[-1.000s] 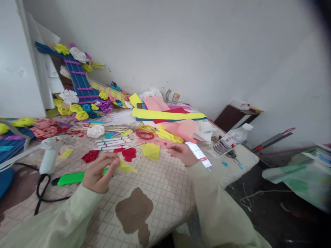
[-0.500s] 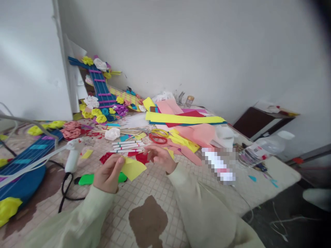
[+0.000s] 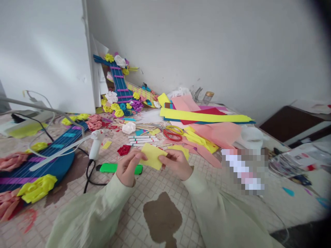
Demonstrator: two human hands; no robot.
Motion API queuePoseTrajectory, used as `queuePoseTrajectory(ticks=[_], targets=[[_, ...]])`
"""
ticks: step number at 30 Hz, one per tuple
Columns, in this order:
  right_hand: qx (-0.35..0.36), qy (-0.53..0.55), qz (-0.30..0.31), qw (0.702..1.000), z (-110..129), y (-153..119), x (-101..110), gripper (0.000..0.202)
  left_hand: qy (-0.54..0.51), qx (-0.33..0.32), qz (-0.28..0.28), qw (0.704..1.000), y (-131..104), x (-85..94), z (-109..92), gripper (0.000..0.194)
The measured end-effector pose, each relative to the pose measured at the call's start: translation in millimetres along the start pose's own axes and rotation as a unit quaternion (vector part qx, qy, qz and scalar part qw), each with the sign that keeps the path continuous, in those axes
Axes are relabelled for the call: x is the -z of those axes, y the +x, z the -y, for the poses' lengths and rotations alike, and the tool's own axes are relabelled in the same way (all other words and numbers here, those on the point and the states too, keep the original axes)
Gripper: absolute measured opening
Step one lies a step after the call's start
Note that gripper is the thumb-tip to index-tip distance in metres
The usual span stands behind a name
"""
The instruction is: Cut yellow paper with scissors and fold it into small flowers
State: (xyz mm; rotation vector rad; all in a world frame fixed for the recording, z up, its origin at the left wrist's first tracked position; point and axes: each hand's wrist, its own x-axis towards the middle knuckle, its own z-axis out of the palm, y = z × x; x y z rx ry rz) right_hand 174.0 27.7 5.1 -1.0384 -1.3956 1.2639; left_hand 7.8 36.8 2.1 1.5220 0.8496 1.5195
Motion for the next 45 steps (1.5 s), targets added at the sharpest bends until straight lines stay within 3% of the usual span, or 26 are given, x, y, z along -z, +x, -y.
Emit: queuePoseTrajectory(ticks=[3,5,7,9,13,17,22,26,34,37,41,45], targets=[[0.014,0.044,0.006,0.999,0.8,0.4,3.4,0.019,-0.094,0.054,-0.02,0.994,-1.2,-0.8,1.7,0.016],[0.019,0.054,0.012,0.998,1.1,-0.2,4.6,0.018,-0.134,0.108,-0.027,0.985,-2.0,-2.5,2.1,0.025],[0.016,0.053,0.016,0.998,1.4,-1.0,4.8,0.018,-0.138,0.15,0.003,0.979,-2.8,-4.8,1.1,0.035],[0.011,0.044,0.017,0.999,1.6,-1.6,4.9,0.018,-0.116,0.167,0.01,0.979,-3.4,-7.0,-1.3,0.031],[0.004,0.026,0.007,1.0,1.3,-1.2,6.8,0.017,-0.104,0.148,-0.047,0.982,-4.1,-10.4,-6.7,0.02],[-0.006,0.024,-0.025,0.999,1.9,-1.7,8.8,0.021,-0.106,0.128,-0.059,0.984,-3.3,-11.5,-7.9,0.022],[-0.023,-0.006,-0.059,0.998,9.2,-5.5,6.7,0.024,-0.034,0.064,-0.052,0.996,-1.5,-7.8,-3.7,0.021],[0.015,-0.029,-0.086,0.996,13.7,-8.1,4.3,0.023,0.066,0.003,-0.038,0.997,-1.3,-2.9,-4.0,0.009],[0.085,-0.049,-0.109,0.989,6.3,-13.2,5.1,0.015,-0.082,0.084,-0.024,0.993,-10.9,-11.9,-18.4,0.016],[0.117,-0.05,-0.116,0.985,4.4,-13.0,6.2,0.013,-0.092,0.06,-0.031,0.993,-11.6,-10.8,-13.8,0.016],[0.163,-0.032,-0.074,0.983,5.4,-11.6,6.9,0.015,-0.063,0.023,-0.032,0.997,-11.2,-8.0,-5.6,0.019],[0.178,-0.046,-0.075,0.98,8.6,-11.0,6.8,0.012,-0.026,-0.01,-0.036,0.999,-9.8,-8.1,-4.7,0.011]])
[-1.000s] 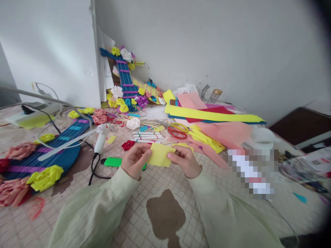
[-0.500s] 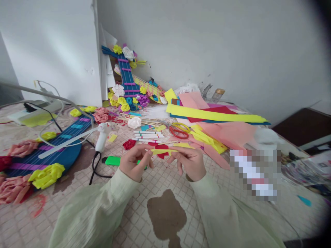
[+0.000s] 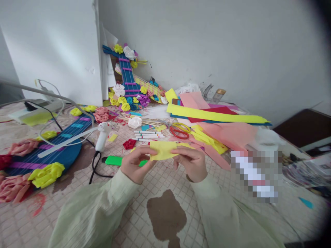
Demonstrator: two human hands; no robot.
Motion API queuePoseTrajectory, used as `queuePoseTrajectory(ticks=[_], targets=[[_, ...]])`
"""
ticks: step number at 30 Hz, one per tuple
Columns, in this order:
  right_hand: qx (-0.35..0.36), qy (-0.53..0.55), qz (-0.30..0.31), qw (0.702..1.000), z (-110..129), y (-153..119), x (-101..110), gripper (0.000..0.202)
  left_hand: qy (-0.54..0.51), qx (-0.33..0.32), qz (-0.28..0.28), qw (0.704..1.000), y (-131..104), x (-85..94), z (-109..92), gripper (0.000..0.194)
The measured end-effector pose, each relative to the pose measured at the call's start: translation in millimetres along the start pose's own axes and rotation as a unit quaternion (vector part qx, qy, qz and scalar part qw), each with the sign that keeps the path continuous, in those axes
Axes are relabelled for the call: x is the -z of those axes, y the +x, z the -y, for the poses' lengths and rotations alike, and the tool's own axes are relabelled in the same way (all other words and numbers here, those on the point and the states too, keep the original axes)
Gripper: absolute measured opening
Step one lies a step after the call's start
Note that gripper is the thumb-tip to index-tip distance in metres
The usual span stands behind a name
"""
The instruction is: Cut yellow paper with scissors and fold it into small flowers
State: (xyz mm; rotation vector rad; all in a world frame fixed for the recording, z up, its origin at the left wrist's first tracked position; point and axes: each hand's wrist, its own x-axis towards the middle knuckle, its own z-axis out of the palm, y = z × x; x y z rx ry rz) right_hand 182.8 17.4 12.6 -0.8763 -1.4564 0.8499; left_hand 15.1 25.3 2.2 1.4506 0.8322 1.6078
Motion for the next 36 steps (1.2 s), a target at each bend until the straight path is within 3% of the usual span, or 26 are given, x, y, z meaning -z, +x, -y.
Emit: queuePoseTrajectory(ticks=[8,14,16,19,21,26,30,36], targets=[[-0.017,0.01,-0.041,0.999,0.8,-0.8,-2.0,0.007,0.062,-0.016,-0.025,0.998,4.0,-2.0,-8.1,0.002],[-0.051,0.007,-0.058,0.997,4.3,-0.3,-4.9,0.006,0.036,0.049,-0.043,0.997,2.9,-2.9,-7.3,0.011],[-0.061,0.002,-0.056,0.997,4.3,-0.1,-5.3,0.008,-0.016,0.091,-0.031,0.995,2.9,-3.8,-6.6,0.02],[-0.066,-0.009,-0.042,0.997,2.2,-0.7,-5.4,0.008,-0.099,0.162,0.033,0.981,3.0,-5.5,-6.9,0.052],[-0.073,-0.019,-0.028,0.997,0.6,-1.7,-5.4,0.008,-0.114,0.188,0.064,0.973,2.7,-6.7,-7.7,0.063],[-0.087,-0.025,-0.004,0.996,-0.8,-3.9,-6.3,0.01,-0.067,0.209,0.027,0.975,1.7,-7.3,-7.5,0.035],[-0.093,-0.01,-0.009,0.996,0.0,-4.4,-9.1,0.013,-0.045,0.213,0.012,0.976,1.4,-6.8,-5.4,0.032],[-0.147,0.052,-0.007,0.988,4.3,-2.7,-12.0,0.045,-0.027,0.192,0.013,0.981,-0.2,-7.0,-0.5,0.026]])
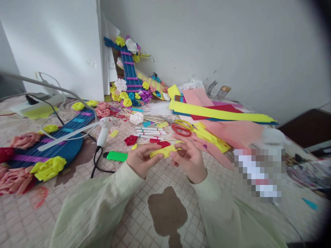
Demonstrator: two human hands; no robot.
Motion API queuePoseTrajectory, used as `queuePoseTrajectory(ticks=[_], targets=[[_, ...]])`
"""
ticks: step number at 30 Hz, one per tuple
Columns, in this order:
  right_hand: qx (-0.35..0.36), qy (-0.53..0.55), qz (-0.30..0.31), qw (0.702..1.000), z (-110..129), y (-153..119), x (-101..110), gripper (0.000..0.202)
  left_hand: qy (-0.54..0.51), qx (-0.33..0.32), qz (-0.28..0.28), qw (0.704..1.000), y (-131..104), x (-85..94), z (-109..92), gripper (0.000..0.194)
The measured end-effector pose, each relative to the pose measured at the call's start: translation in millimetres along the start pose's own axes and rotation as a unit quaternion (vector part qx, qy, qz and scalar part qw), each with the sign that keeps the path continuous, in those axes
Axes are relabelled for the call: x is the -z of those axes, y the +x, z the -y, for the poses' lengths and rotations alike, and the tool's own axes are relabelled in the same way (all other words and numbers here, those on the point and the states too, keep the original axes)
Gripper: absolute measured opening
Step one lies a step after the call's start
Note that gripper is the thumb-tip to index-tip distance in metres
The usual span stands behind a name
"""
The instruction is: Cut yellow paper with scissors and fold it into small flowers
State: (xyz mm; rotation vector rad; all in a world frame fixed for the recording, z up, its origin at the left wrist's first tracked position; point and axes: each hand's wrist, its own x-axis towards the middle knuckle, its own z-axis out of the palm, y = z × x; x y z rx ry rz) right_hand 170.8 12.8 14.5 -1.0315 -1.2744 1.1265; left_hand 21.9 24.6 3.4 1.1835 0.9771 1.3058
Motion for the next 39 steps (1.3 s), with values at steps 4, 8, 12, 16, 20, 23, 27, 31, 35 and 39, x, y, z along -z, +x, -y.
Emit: queuePoseTrajectory(ticks=[4,8,12,16,20,23,27,31,35,39], targets=[[-0.036,-0.008,0.027,0.999,0.7,0.1,-0.4,0.03,0.016,-0.003,0.02,1.0,1.3,1.4,2.1,0.026],[-0.038,-0.027,0.007,0.999,-1.0,0.1,0.1,0.019,0.024,0.023,0.013,0.999,0.2,0.7,0.3,0.027],[-0.034,-0.042,-0.012,0.998,-1.4,0.7,0.8,0.02,0.013,0.066,-0.001,0.998,-1.1,-0.9,-3.0,0.028],[-0.032,-0.056,-0.023,0.998,-0.8,0.7,0.7,0.02,-0.004,0.087,0.001,0.996,-0.6,-1.6,-4.3,0.028],[-0.034,-0.067,-0.027,0.997,-0.5,0.6,0.5,0.019,-0.005,0.091,0.004,0.996,-0.4,-2.4,-4.2,0.027],[-0.035,-0.069,-0.028,0.997,-0.9,1.0,0.6,0.018,-0.002,0.097,0.005,0.995,-0.6,-2.6,-4.6,0.028],[-0.034,-0.07,-0.036,0.996,-2.3,2.3,1.4,0.018,0.002,0.107,0.008,0.994,-0.3,-1.7,-5.3,0.026],[-0.031,-0.072,-0.041,0.996,-4.2,3.1,2.7,0.019,0.027,0.118,0.013,0.993,0.6,0.0,-4.9,0.025],[-0.025,-0.076,-0.046,0.996,-5.0,2.7,3.9,0.021,0.033,0.121,0.011,0.992,1.0,0.6,-4.3,0.022],[-0.023,-0.076,-0.049,0.996,-4.1,2.8,4.0,0.02,0.038,0.127,0.009,0.991,1.0,0.5,-4.9,0.021]])
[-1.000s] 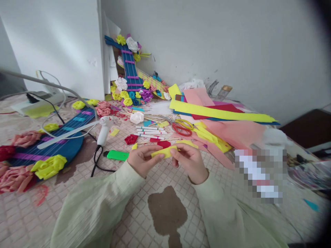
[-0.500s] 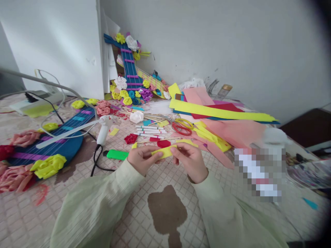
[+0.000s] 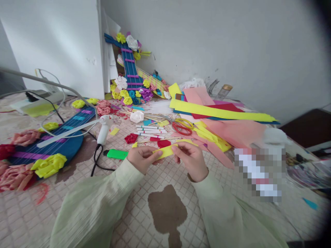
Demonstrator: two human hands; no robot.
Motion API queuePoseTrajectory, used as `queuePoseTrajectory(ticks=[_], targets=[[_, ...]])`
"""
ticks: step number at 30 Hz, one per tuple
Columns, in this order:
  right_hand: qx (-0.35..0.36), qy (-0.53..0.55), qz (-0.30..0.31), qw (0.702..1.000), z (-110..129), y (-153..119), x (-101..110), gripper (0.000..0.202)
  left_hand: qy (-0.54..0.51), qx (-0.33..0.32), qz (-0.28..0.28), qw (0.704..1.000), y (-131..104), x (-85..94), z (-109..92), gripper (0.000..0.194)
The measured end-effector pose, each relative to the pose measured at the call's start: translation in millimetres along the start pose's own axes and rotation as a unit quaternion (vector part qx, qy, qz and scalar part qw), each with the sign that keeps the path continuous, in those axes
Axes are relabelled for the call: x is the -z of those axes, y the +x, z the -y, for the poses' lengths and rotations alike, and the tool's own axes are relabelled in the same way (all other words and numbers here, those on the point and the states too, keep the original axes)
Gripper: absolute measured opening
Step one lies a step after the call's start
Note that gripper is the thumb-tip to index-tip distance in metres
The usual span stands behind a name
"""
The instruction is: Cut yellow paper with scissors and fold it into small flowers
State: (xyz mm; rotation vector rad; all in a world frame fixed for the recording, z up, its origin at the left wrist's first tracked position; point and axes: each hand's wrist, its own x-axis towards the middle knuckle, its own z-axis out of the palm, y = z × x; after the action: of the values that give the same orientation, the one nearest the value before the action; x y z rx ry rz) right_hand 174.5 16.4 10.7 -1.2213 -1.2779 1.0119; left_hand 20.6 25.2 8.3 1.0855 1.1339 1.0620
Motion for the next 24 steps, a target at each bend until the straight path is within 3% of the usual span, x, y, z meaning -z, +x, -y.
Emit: queuePoseTrajectory(ticks=[12,18,24], targets=[[-0.023,0.031,0.008,0.999,-1.4,2.7,0.2,0.017,-0.001,0.003,0.01,1.0,0.6,0.8,-0.3,0.022],[-0.096,0.076,0.137,0.983,-3.8,1.2,-2.2,0.022,0.003,-0.014,0.004,1.0,0.7,0.9,-0.6,0.022],[-0.086,0.046,0.122,0.988,-4.2,0.4,-2.9,0.022,0.003,-0.035,-0.004,0.999,-0.2,0.7,0.1,0.022]])
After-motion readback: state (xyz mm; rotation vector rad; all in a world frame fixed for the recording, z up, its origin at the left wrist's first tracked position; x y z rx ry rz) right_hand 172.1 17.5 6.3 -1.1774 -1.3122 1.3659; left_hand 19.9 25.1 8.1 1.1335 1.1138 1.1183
